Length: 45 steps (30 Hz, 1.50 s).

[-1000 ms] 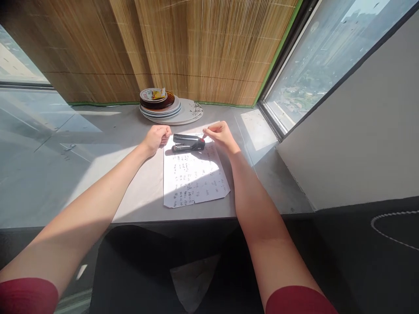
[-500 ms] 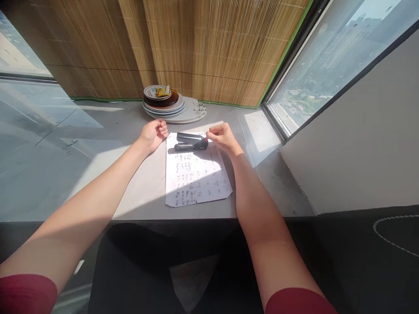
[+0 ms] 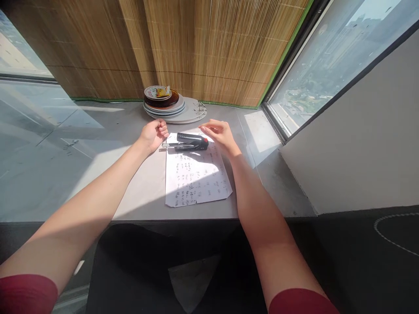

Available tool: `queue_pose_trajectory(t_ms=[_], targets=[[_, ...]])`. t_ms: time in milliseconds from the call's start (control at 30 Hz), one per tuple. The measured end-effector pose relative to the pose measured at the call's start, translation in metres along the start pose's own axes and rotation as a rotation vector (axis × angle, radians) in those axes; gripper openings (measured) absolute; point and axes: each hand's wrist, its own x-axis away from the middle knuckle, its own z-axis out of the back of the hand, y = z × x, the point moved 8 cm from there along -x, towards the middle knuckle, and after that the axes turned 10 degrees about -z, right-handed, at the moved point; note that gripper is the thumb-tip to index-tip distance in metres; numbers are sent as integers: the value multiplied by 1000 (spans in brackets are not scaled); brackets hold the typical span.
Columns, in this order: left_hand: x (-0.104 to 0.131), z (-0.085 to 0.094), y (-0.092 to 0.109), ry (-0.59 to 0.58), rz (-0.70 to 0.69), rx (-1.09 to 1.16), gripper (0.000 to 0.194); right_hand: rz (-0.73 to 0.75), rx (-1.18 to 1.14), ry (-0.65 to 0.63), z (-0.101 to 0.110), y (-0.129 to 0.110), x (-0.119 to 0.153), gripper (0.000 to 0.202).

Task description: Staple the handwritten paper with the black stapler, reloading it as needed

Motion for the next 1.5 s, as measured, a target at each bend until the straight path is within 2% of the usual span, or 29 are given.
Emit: queue_pose_trajectory(t_ms=[67, 167, 233, 300, 400, 467, 600, 800, 967, 1067, 1167, 1233, 1367, 1500], targets=[[1, -2, 3, -19, -30, 2, 36, 39, 43, -91, -15, -5, 0, 46], [2, -6, 14, -38, -152, 19, 31, 98, 130, -211, -36, -7, 0, 48], [4, -7, 21, -29, -225, 28, 23, 151, 182, -182, -39, -10, 1, 43], [5, -8, 22, -44, -238, 29, 20, 203, 240, -67, -34, -15, 1, 36], [4, -13, 12, -147, -145, 31, 41, 269, 368, 135, -25, -26, 4, 32], [4, -17, 3, -229, -48, 36, 57, 322, 472, 196, -27, -34, 7, 34], [6, -22, -8, -307, 76, 71, 73, 396, 649, 183, -42, -45, 11, 38], [10, -22, -11, -270, 136, 71, 77, 418, 772, 145, -51, -53, 12, 33], [7, -17, -9, -189, 119, 59, 65, 332, 655, 130, -45, -51, 8, 32], [5, -12, -5, -128, 65, 38, 55, 219, 479, 157, -35, -43, 5, 33], [5, -10, 1, -107, 18, 27, 53, 109, 263, 225, -18, -29, 3, 36], [6, -8, 7, -84, -26, 26, 52, 59, 116, 215, -11, -19, 2, 38], [10, -14, 19, -112, -107, 48, 52, -12, -42, -10, -19, -2, -3, 39], [21, -31, 21, -242, -69, 43, 63, -17, 67, -206, -37, -2, -2, 38]])
